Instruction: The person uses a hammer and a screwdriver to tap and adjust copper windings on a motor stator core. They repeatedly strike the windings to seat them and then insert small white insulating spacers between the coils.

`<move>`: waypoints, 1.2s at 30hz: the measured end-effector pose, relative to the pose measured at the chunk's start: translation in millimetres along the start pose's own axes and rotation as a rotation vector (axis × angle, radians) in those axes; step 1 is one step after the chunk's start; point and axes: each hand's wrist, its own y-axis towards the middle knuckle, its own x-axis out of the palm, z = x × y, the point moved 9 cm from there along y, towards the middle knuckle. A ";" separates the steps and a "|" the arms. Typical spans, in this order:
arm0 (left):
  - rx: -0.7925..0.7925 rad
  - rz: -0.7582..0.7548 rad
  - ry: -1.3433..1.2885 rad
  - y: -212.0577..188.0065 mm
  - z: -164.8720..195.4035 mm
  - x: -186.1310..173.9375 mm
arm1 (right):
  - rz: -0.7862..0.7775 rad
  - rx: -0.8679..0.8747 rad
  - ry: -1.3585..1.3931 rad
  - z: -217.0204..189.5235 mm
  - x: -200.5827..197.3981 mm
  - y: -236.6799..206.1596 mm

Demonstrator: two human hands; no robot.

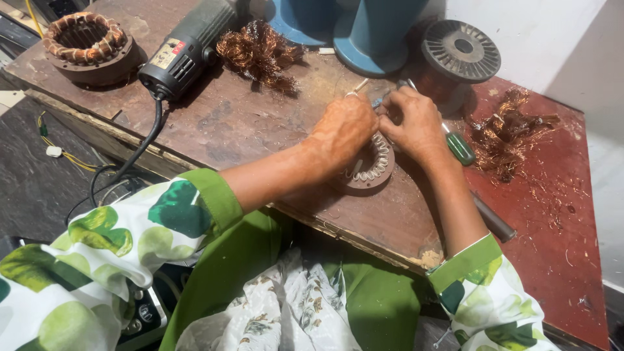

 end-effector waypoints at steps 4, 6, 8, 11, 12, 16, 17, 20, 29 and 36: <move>0.022 0.086 -0.077 -7.3 -6.0 -14.0 | 0.027 -0.051 -0.013 -4.1 -2.3 0.1; 0.049 0.128 -0.083 -15.4 -10.3 -26.2 | 0.026 -0.070 0.002 -5.3 -2.2 -0.1; 0.075 0.127 -0.034 -22.7 -14.9 -36.7 | 0.043 -0.084 -0.014 -6.4 -3.3 -0.5; 0.049 0.019 -0.184 -25.4 -25.3 -43.3 | 0.050 -0.079 -0.014 -6.2 -3.4 -1.3; 0.049 0.043 -0.203 -26.8 -27.8 -49.5 | 0.048 -0.077 -0.011 -6.3 -3.1 -1.3; 0.025 0.062 -0.255 -25.9 -38.7 -58.7 | 0.079 -0.069 0.011 -6.7 -6.4 -1.9; 0.012 0.043 -0.262 -24.9 -42.7 -57.1 | 0.086 -0.070 0.009 -7.1 -7.3 -1.9; 0.321 0.142 -0.235 -23.7 -28.9 -69.3 | 0.082 -0.073 0.007 -8.6 -7.9 -2.2; 0.780 0.100 0.152 -16.3 1.3 -67.3 | 0.063 -0.044 0.007 -8.4 -6.6 -2.4; 0.777 0.044 -0.033 -14.6 -1.0 -76.0 | 0.083 -0.081 -0.017 -10.0 -7.7 -2.6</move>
